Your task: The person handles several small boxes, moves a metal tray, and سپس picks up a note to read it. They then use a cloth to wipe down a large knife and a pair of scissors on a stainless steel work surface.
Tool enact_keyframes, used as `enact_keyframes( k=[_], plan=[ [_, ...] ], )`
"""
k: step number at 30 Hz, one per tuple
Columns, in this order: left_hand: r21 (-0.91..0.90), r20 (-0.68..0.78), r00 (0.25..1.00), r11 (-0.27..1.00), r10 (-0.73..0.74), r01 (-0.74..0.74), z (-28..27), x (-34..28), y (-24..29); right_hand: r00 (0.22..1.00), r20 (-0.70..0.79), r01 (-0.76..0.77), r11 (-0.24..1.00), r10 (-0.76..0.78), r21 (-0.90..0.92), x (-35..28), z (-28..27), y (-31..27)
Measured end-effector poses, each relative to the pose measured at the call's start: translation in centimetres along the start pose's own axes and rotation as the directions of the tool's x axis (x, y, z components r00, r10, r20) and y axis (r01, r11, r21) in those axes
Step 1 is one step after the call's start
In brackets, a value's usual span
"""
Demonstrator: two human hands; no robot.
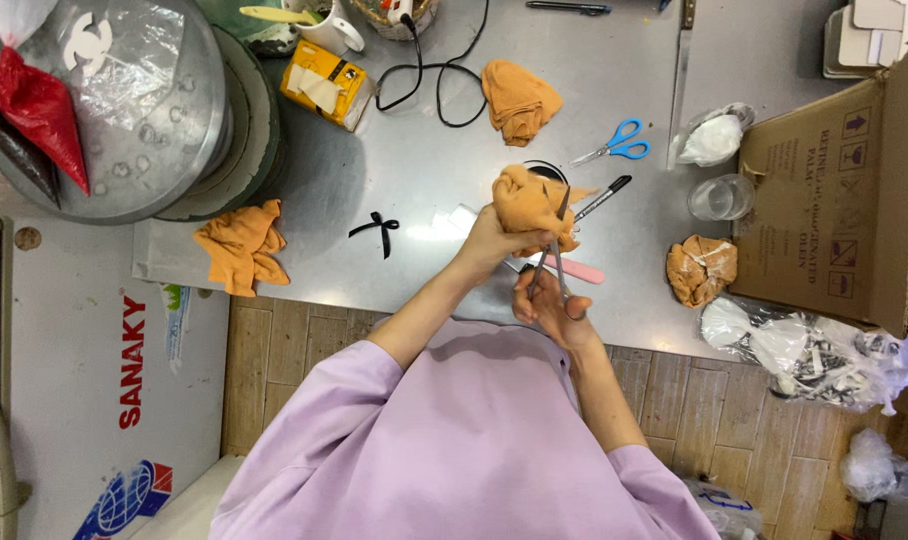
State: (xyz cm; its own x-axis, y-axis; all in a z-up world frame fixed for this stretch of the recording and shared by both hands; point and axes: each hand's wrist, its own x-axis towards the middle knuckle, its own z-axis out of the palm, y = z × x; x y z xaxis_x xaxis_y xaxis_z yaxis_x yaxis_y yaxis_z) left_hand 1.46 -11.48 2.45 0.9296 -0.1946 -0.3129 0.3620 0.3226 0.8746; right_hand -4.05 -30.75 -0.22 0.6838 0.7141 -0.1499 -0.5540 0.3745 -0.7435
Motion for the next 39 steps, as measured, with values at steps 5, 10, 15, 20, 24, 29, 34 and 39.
enact_keyframes(
  k=[5,10,15,20,24,29,34,39],
  plan=[
    [-0.056,-0.022,0.99,0.989,0.139,-0.14,0.6,-0.6,3.2,0.995,-0.029,-0.095,0.993,0.093,-0.068,-0.3,0.0,-0.1],
    [-0.151,-0.162,0.947,0.941,0.278,-0.302,-3.4,0.8,5.5,0.995,0.017,-0.099,0.983,0.103,-0.156,-3.3,0.7,-1.1],
    [0.079,-0.1,0.984,0.987,0.151,-0.143,-5.2,-0.6,7.2,0.992,0.123,0.007,0.993,-0.022,0.121,-2.5,1.5,-0.4],
    [0.027,-0.092,0.98,0.984,0.175,-0.174,-1.6,-1.0,4.7,0.987,0.126,-0.117,0.98,0.097,0.163,1.0,2.2,0.9],
    [-0.132,-0.317,0.881,0.903,0.352,-0.408,-7.2,0.4,5.5,0.98,-0.043,-0.195,0.907,0.193,-0.373,-1.7,0.2,-2.5],
    [0.391,-0.377,0.863,0.903,0.335,-0.18,-15.9,1.9,4.4,0.929,-0.354,-0.353,0.032,-0.102,-0.935,-1.2,-3.6,-4.7],
    [0.727,-0.472,0.812,0.673,0.345,0.137,-19.6,1.7,-2.4,0.926,-0.299,-0.346,-0.204,-0.23,-0.916,0.7,-5.3,-3.6],
    [0.835,-0.464,0.718,0.527,0.519,0.159,-19.9,0.7,-4.9,0.948,-0.244,-0.298,-0.299,-0.206,-0.906,2.2,-6.5,-4.5]
  ],
)
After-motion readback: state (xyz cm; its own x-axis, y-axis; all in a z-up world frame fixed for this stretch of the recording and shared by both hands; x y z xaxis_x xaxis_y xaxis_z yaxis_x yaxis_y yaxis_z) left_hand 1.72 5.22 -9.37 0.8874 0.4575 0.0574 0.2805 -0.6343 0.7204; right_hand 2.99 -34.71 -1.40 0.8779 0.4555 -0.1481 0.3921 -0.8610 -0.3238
